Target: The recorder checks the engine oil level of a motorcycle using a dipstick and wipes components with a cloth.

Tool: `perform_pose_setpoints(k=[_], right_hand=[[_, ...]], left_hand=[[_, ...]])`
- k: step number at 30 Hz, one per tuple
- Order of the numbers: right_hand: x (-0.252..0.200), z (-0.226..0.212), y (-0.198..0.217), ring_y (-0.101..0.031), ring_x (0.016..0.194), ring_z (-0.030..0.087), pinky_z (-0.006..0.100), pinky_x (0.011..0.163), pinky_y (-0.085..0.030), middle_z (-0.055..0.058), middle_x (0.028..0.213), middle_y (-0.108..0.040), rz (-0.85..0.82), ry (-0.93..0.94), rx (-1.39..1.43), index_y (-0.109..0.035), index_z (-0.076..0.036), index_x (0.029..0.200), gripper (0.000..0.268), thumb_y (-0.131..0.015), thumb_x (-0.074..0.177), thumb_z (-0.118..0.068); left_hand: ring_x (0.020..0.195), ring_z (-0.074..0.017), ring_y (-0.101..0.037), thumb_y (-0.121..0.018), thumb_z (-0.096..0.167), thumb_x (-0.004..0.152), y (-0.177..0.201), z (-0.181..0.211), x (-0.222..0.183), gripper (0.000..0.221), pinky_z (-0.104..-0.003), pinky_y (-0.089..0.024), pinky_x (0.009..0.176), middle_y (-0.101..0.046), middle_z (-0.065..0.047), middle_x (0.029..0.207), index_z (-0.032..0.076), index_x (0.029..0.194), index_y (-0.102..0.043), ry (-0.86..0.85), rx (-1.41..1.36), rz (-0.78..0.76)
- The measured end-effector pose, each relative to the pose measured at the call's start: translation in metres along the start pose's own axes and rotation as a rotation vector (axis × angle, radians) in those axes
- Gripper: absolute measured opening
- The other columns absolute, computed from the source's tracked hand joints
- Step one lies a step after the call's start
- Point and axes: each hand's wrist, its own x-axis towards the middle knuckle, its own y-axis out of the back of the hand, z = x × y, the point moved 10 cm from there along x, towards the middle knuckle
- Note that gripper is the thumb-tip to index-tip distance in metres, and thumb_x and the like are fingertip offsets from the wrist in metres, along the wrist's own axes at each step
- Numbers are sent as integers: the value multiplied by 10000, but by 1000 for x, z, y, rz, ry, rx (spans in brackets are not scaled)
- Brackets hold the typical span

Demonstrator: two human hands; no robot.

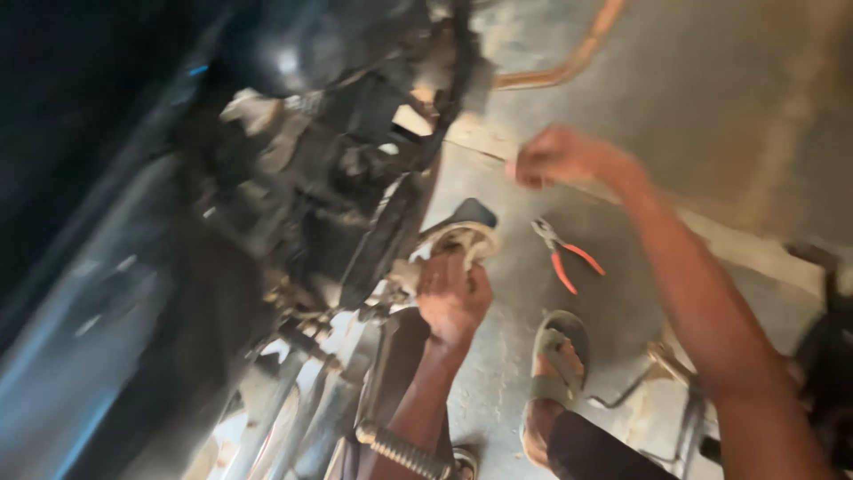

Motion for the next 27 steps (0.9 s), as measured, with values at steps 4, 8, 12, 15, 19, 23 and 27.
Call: perform_pose_setpoints(k=[4,8,12,15,19,23,27], right_hand=[[-36,187,-56,-720,730,244,410,687,-575,99,780,-759,-235,-391,-596,-786,-87,831,419,-730,777,-499],[-82,285,-89,-707,982,376,512,828,-576,186,1033,-743,24,-572,-719,-760,-68,1006,581,-788,732,-580],[-107,247,-108,-686,1015,411,507,858,-567,238,1101,-691,116,-592,-723,-612,-15,1127,709,-877,674,-492],[-98,260,-125,-699,924,415,502,769,-593,246,1044,-668,150,-486,-744,-580,-20,1105,682,-908,627,-380],[-85,367,-141,-719,720,320,412,629,-558,197,784,-728,110,-616,-333,-672,31,979,420,-822,769,-300],[-76,338,-144,-604,564,308,361,460,-479,227,731,-632,156,-637,661,-616,94,978,314,-749,939,-188],[-71,152,-106,-703,750,185,271,562,-514,87,929,-715,187,-635,757,-634,-61,1091,203,-678,934,-182]], left_hand=[[839,-373,-644,-660,92,838,-5,3,-2,187,-555,-549,908,-636,-150,890,50,1021,-663,-7,41,44],[852,-387,-667,-663,68,876,-15,-9,-5,145,-503,-549,806,-664,-170,921,42,1018,-678,68,68,-19],[866,-378,-663,-665,90,850,3,-5,-2,186,-530,-560,904,-658,-157,926,43,1030,-665,27,69,88],[842,-368,-655,-657,89,809,10,-11,0,173,-554,-560,922,-643,-143,888,64,980,-653,28,101,102],[810,-333,-660,-663,73,821,15,-19,-3,152,-486,-559,778,-655,-131,865,66,973,-662,44,38,82],[811,-312,-667,-657,76,811,30,-15,4,165,-451,-549,731,-652,-107,845,59,975,-656,34,4,88],[796,-328,-661,-657,81,800,39,-23,4,146,-455,-548,727,-639,-112,824,67,945,-658,67,-32,86]])
